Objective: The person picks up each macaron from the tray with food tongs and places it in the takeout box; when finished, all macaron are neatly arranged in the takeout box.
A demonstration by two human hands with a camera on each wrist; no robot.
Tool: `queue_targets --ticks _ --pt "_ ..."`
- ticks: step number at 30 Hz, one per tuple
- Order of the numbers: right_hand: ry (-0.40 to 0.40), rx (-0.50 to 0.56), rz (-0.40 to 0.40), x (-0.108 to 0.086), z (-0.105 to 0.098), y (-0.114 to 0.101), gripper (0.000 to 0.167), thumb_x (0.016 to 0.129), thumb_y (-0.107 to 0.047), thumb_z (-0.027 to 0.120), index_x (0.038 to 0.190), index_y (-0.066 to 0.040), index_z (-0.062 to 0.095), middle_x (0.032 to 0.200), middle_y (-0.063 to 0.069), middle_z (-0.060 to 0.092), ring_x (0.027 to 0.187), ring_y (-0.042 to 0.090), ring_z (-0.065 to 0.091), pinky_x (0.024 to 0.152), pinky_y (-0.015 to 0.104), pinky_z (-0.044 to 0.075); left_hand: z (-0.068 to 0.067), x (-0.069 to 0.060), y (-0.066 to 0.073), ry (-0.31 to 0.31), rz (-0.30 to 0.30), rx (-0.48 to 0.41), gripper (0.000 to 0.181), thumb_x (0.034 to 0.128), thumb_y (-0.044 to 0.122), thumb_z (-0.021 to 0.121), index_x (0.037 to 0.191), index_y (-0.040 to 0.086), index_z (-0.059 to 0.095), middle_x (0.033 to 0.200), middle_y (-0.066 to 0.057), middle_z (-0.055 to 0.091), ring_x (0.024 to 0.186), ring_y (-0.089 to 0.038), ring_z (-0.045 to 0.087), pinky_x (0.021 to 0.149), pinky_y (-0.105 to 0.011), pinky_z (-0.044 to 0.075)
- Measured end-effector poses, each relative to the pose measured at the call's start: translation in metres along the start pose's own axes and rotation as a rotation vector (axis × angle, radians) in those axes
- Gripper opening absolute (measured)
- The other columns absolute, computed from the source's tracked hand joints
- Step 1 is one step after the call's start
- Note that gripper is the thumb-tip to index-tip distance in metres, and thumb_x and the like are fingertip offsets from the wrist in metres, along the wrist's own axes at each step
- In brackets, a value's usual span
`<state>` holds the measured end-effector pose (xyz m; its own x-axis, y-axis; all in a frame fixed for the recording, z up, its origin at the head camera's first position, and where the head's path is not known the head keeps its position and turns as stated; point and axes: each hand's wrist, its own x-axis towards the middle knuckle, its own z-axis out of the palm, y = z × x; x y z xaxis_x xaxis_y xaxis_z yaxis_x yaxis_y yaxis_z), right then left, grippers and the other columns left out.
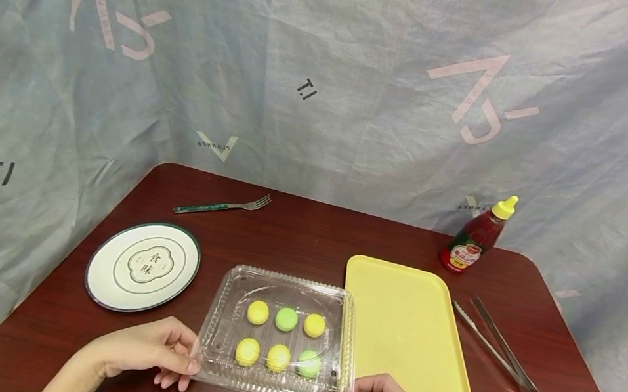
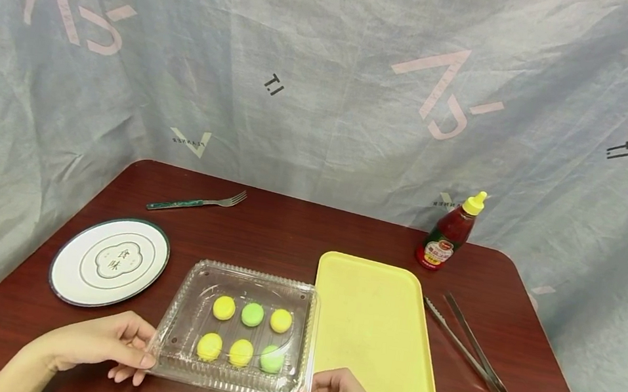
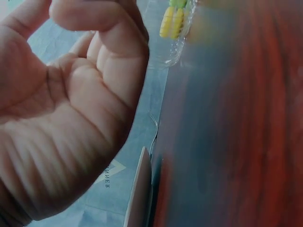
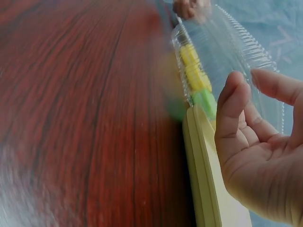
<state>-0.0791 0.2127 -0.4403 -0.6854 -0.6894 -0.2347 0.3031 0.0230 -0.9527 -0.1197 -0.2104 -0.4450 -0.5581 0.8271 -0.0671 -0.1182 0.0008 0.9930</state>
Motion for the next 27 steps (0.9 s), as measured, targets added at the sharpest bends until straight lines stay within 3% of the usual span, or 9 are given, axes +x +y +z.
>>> queue_targets --ticks 8,10,13,15,17,27 --pt "0.006 0.071 0.035 0.0015 0.0009 -0.0008 0.042 0.099 -0.006 0.056 0.09 0.031 0.039 0.073 -0.001 0.063 0.062 0.004 0.057 0.061 0.02 0.05 0.0025 0.0016 -0.0005 0.014 -0.008 -0.064 0.028 0.0938 0.003 0.061 0.087 -0.023 0.053 0.07 -0.047 0.045 0.055 -0.001 0.056 0.053 -0.015 0.045" --pt "0.007 0.079 0.031 0.0018 0.0015 -0.0011 0.043 0.099 -0.006 0.056 0.09 0.032 0.038 0.073 0.0 0.063 0.061 0.004 0.057 0.06 0.02 0.05 0.0032 0.0015 -0.0009 0.022 -0.003 -0.081 0.029 0.0936 0.002 0.06 0.087 -0.025 0.052 0.067 -0.041 0.052 0.056 -0.002 0.058 0.052 -0.016 0.046" --pt "0.011 0.081 0.028 0.0024 0.0021 -0.0011 0.044 0.098 -0.005 0.057 0.091 0.033 0.037 0.072 -0.001 0.063 0.061 0.004 0.057 0.06 0.019 0.05 0.0048 0.0014 -0.0012 0.035 -0.003 -0.104 0.03 0.0936 0.001 0.06 0.088 -0.026 0.05 0.065 -0.02 0.065 0.057 -0.003 0.06 0.053 -0.016 0.048" --pt "0.018 0.075 0.02 0.0026 0.0021 -0.001 0.043 0.097 -0.004 0.057 0.091 0.034 0.037 0.071 -0.002 0.063 0.061 0.004 0.057 0.059 0.02 0.05 0.0058 0.0016 -0.0009 0.045 -0.013 -0.11 0.032 0.0935 0.001 0.06 0.088 -0.027 0.048 0.069 -0.006 0.068 0.058 -0.003 0.06 0.053 -0.016 0.048" --pt "0.027 0.063 0.01 0.0029 0.0022 -0.0008 0.042 0.096 -0.004 0.057 0.091 0.033 0.038 0.07 -0.002 0.062 0.061 0.004 0.056 0.059 0.02 0.049 0.0068 0.0018 -0.0006 0.054 -0.024 -0.109 0.034 0.0935 0.001 0.06 0.088 -0.028 0.046 0.07 0.0 0.068 0.058 -0.003 0.06 0.052 -0.016 0.048" --pt "0.072 0.029 -0.008 0.0052 0.0041 -0.0004 0.04 0.095 -0.004 0.058 0.088 0.031 0.04 0.066 -0.003 0.059 0.058 0.004 0.053 0.056 0.019 0.044 0.0095 0.0015 -0.0007 0.103 -0.032 -0.125 0.034 0.0916 -0.001 0.059 0.09 -0.032 0.043 0.067 0.0 0.067 0.056 -0.002 0.06 0.052 -0.014 0.047"
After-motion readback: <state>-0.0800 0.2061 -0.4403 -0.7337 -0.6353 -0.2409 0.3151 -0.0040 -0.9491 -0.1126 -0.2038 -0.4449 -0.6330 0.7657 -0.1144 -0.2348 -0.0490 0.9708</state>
